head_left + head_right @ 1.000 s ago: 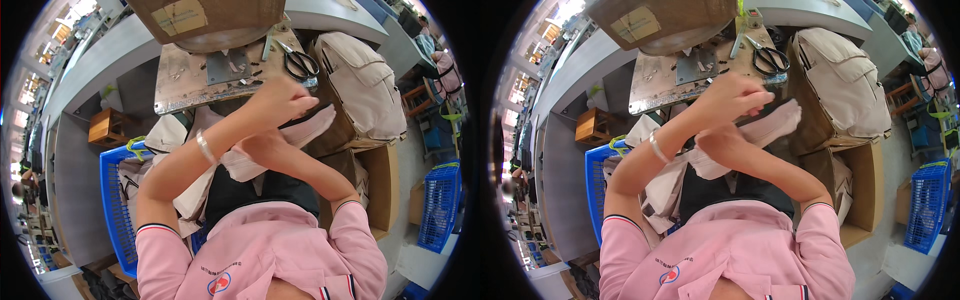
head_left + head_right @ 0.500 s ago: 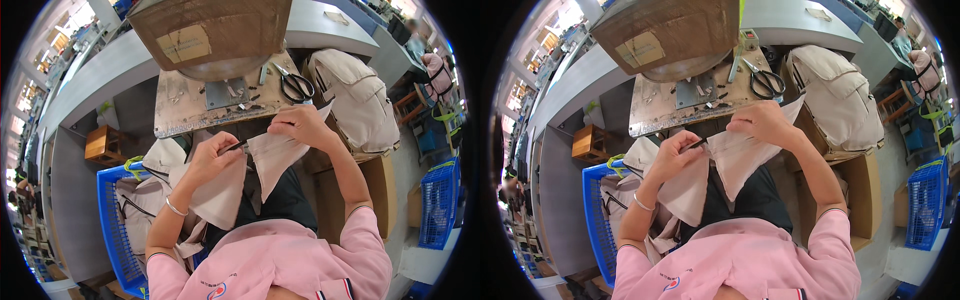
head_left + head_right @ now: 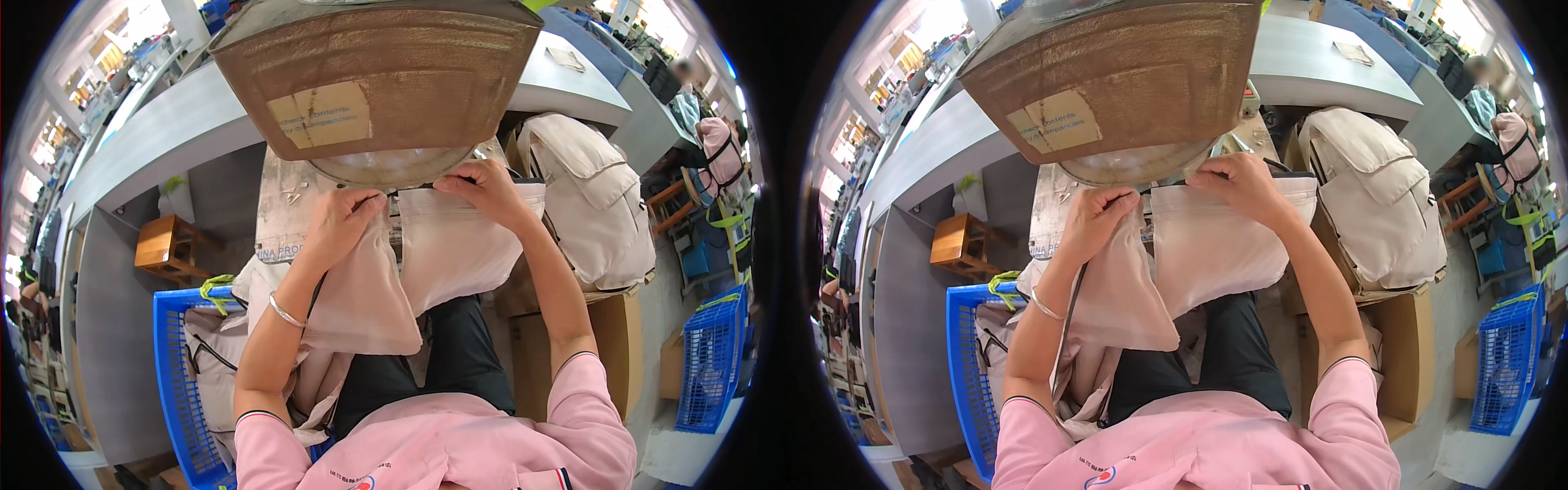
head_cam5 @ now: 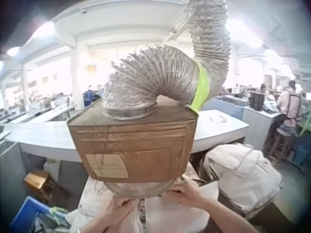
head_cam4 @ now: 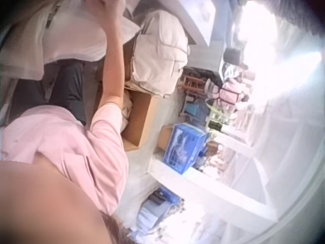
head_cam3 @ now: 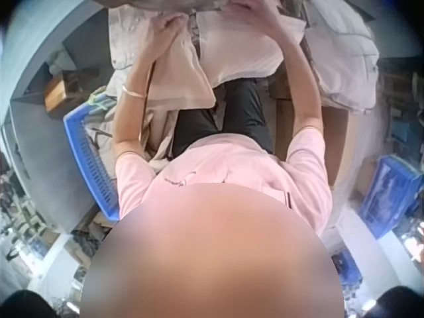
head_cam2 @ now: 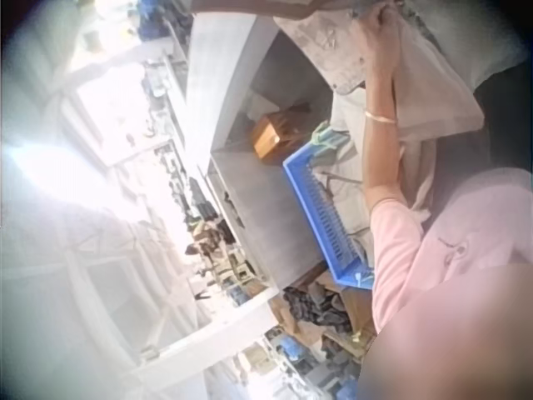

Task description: Inspecting and trimming loose threads from cream-colored backpack fabric components at a workstation.

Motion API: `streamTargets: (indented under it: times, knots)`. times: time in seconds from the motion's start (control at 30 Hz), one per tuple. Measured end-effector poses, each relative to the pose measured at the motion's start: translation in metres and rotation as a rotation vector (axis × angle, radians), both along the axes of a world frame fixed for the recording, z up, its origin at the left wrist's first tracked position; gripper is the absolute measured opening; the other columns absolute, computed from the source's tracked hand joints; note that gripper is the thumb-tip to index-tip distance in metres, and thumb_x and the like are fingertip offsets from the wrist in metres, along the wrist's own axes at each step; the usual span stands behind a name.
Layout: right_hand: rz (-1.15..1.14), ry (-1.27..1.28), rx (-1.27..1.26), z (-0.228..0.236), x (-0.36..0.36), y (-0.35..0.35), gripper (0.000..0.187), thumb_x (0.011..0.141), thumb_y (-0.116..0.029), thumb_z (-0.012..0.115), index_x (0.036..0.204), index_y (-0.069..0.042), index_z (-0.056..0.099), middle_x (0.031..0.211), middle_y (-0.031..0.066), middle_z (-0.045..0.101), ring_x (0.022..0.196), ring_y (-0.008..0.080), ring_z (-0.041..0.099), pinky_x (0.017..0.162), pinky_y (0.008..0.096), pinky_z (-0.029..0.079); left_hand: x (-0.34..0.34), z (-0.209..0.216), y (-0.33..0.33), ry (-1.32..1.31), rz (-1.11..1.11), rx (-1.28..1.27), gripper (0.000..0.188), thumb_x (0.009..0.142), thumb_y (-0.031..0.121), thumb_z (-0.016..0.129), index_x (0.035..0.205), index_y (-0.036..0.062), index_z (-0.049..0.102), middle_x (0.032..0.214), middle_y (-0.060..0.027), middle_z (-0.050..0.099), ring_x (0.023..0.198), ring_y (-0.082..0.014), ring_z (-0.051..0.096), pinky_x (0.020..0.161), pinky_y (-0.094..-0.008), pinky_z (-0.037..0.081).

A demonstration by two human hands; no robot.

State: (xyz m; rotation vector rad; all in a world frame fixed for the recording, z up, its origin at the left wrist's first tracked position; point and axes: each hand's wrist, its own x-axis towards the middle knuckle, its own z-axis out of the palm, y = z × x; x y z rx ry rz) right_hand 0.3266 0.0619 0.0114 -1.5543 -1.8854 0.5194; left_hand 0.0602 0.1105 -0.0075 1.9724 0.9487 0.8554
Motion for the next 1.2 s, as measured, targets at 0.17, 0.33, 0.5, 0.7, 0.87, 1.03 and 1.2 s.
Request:
streamTargets:
  times: [0.17,0.33,0.5,0.7,0.87,1.03,1.2]
  knots:
    - [0.013,0.193,0.119,-0.019,0.001,0.019,0.015,0.086,-0.018,0.070,0.095,-0.007,0.076,0.071,0.0110,0.068,0.062,0.0204,0.061,0.065,0.0341,0.048,0.001,-0.010,0.018,-0.015,0.026,0.053,0.023,0.093,0.019,0.065,0.095,-0.0040,0.066,0.060,-0.0098,0.049,0.058,-0.0136,0.042,0.058,-0.0313,0.042]
    - [0.031,0.156,0.113,-0.014,0.003,0.030,0.015,0.086,-0.010,0.069,0.099,-0.006,0.075,0.077,0.0080,0.071,0.066,0.0194,0.062,0.067,0.0322,0.049,-0.007,-0.014,0.031,-0.079,0.034,0.096,0.020,0.088,0.017,0.069,0.090,-0.0024,0.066,0.060,-0.0107,0.051,0.057,-0.0172,0.044,0.059,-0.0318,0.043]
    - [0.075,0.145,0.207,-0.015,0.006,0.030,0.016,0.086,-0.005,0.068,0.101,-0.005,0.074,0.079,0.0070,0.070,0.068,0.0152,0.060,0.067,0.0298,0.049,-0.003,-0.001,0.022,-0.080,0.050,0.076,0.018,0.087,0.016,0.070,0.089,-0.0019,0.068,0.064,-0.0130,0.055,0.058,-0.0172,0.047,0.060,-0.0324,0.044]
    - [0.044,0.211,0.118,-0.015,0.019,0.025,0.013,0.087,-0.008,0.068,0.097,-0.001,0.072,0.076,0.0083,0.069,0.069,0.0061,0.055,0.065,0.0273,0.048,0.000,-0.004,0.038,-0.215,0.176,0.200,0.016,0.086,0.010,0.067,0.089,-0.0050,0.070,0.067,-0.0082,0.065,0.061,-0.0110,0.054,0.061,-0.0326,0.047]
    - [-0.100,-0.080,0.120,0.024,0.044,-0.039,0.023,0.087,-0.022,0.069,0.089,0.001,0.073,0.075,0.0130,0.067,0.064,0.0244,0.061,0.063,0.0346,0.047,-0.037,0.009,0.037,-0.114,0.132,-0.201,0.020,0.089,0.013,0.065,0.094,-0.0057,0.071,0.072,-0.0022,0.067,0.069,-0.0039,0.054,0.064,-0.0262,0.049]
    - [-0.378,-0.481,0.095,0.021,0.081,-0.135,0.021,0.090,-0.022,0.067,0.087,-0.001,0.069,0.074,0.0131,0.064,0.067,0.0295,0.061,0.064,0.0367,0.047,-0.021,0.005,-0.043,0.021,0.035,-0.043,0.019,0.093,0.014,0.064,0.098,-0.0025,0.072,0.085,-0.0047,0.074,0.078,-0.0087,0.064,0.072,-0.0270,0.052]
    - [-0.665,-1.020,0.027,0.002,0.207,-0.218,0.020,0.093,-0.027,0.065,0.095,-0.007,0.070,0.094,0.0098,0.068,0.089,0.0291,0.064,0.078,0.0417,0.047,0.027,-0.013,-0.088,-0.045,-0.023,0.175,0.019,0.088,0.019,0.062,0.090,0.0031,0.073,0.088,-0.0170,0.071,0.081,-0.0331,0.068,0.074,-0.0398,0.053]
